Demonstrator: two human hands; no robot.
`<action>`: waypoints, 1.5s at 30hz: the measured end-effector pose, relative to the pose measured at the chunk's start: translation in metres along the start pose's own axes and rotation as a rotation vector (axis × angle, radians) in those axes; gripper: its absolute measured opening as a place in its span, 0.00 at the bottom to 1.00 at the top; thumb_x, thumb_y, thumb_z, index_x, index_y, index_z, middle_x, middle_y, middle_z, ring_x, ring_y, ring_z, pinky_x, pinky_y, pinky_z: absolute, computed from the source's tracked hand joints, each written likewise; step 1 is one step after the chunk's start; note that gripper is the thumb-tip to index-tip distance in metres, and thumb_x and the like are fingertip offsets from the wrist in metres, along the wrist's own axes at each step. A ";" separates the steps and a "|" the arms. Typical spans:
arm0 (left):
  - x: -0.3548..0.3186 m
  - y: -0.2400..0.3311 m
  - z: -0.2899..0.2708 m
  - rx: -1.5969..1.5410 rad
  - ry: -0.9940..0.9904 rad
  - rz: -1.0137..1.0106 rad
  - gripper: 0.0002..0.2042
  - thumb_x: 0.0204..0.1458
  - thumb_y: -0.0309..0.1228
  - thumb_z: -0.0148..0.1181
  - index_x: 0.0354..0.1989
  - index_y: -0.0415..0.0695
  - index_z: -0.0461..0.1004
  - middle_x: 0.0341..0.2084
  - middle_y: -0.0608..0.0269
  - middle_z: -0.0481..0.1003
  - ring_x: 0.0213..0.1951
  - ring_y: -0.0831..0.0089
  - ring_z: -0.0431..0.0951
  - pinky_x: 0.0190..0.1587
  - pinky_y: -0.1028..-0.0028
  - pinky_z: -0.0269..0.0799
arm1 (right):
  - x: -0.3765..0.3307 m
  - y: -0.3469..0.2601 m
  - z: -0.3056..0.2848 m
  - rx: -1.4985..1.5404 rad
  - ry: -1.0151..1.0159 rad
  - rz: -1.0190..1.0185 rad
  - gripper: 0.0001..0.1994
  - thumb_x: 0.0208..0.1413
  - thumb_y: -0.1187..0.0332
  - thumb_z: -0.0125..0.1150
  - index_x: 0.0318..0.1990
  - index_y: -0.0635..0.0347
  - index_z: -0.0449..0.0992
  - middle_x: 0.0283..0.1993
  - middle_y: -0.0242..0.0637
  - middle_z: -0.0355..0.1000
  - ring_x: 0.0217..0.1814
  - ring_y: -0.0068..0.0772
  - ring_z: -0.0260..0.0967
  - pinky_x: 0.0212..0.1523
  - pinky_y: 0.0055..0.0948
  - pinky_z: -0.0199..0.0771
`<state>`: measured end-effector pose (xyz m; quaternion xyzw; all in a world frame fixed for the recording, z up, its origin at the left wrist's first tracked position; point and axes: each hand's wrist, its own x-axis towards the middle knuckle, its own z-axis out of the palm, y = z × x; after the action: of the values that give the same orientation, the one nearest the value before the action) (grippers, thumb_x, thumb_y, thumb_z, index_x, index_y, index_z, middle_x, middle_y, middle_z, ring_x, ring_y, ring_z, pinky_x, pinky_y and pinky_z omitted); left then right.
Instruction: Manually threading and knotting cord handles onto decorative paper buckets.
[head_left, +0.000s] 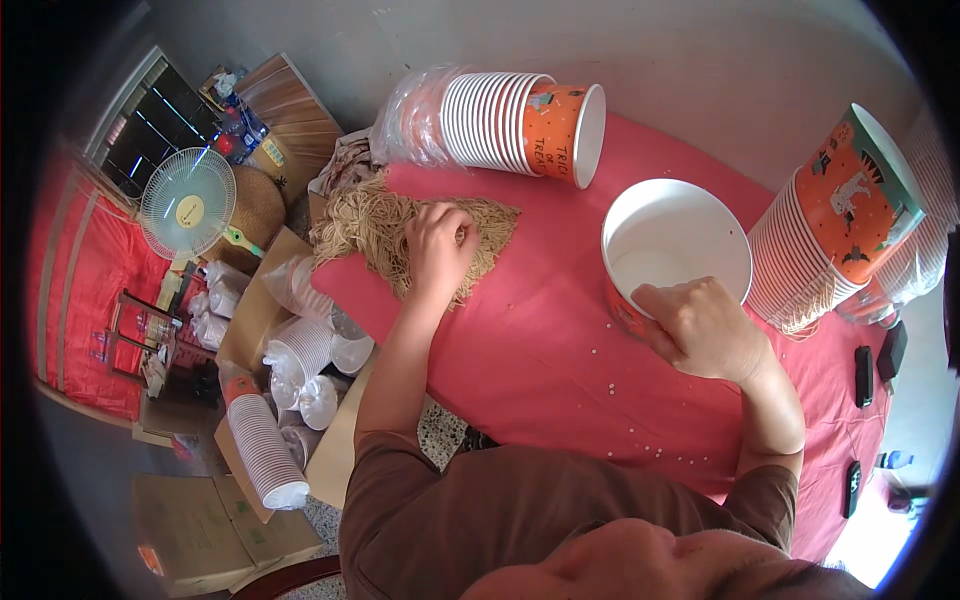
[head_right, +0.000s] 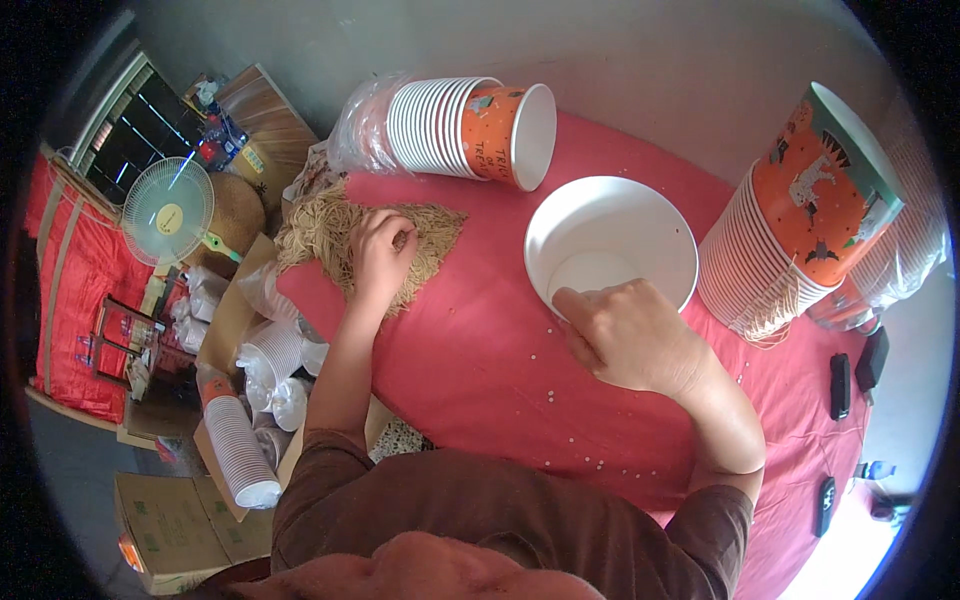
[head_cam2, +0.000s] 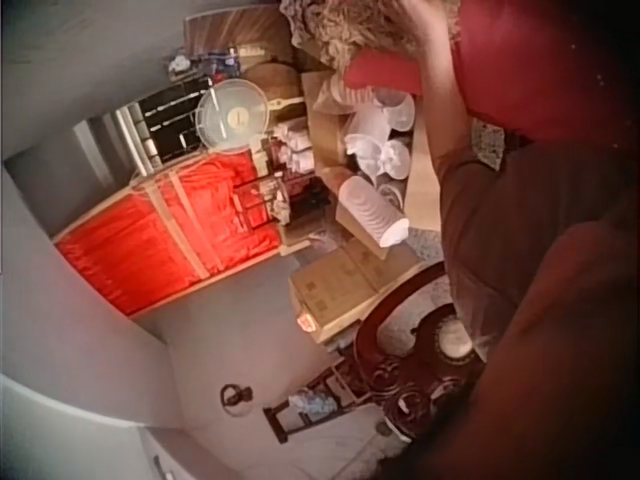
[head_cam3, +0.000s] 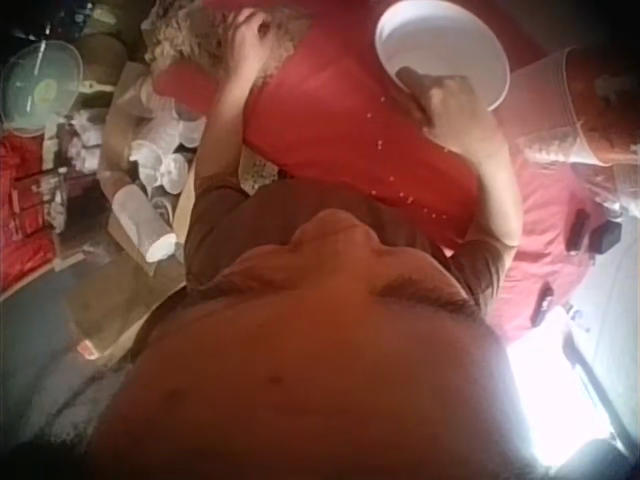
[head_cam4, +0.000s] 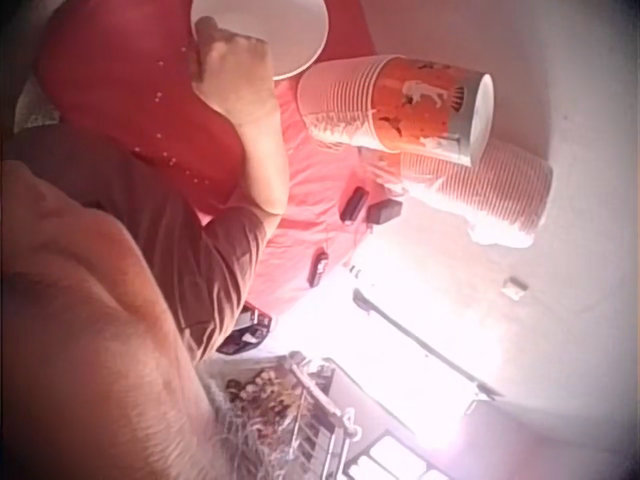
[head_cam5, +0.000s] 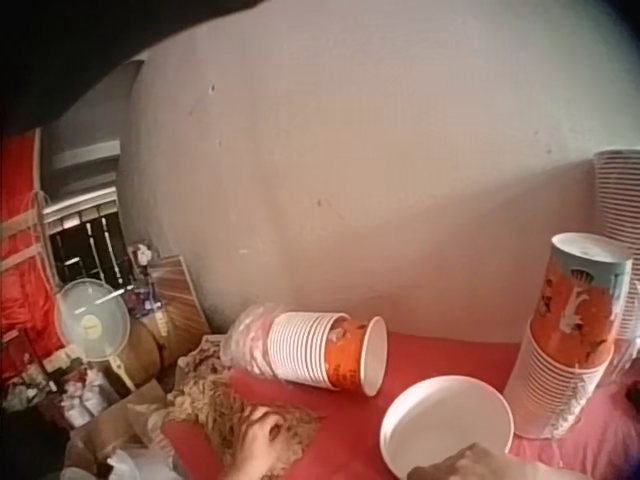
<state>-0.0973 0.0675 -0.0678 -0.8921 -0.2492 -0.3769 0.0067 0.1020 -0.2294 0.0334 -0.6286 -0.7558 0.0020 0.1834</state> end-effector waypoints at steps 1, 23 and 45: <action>0.000 0.004 -0.002 -0.004 0.000 -0.001 0.04 0.45 0.25 0.67 0.27 0.42 0.78 0.36 0.61 0.77 0.45 0.62 0.75 0.49 0.60 0.66 | 0.000 0.000 0.000 0.007 -0.001 0.008 0.07 0.51 0.71 0.59 0.34 0.63 0.68 0.23 0.43 0.72 0.28 0.49 0.75 0.30 0.44 0.74; 0.009 0.021 -0.029 -0.363 -0.002 -0.035 0.05 0.47 0.21 0.65 0.32 0.38 0.77 0.34 0.61 0.78 0.38 0.61 0.78 0.46 0.66 0.71 | 0.000 -0.001 0.002 0.015 -0.026 0.032 0.07 0.54 0.70 0.58 0.34 0.62 0.67 0.24 0.43 0.72 0.29 0.49 0.75 0.31 0.44 0.74; 0.007 -0.016 -0.031 0.026 -0.309 -0.072 0.04 0.47 0.26 0.65 0.31 0.41 0.79 0.32 0.59 0.77 0.38 0.61 0.77 0.45 0.64 0.71 | 0.000 0.004 0.008 0.042 0.018 0.020 0.09 0.48 0.74 0.60 0.36 0.63 0.69 0.22 0.46 0.70 0.29 0.51 0.74 0.29 0.45 0.71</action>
<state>-0.1209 0.0789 -0.0439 -0.9298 -0.2838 -0.2318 -0.0338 0.1033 -0.2269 0.0251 -0.6323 -0.7475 0.0141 0.2033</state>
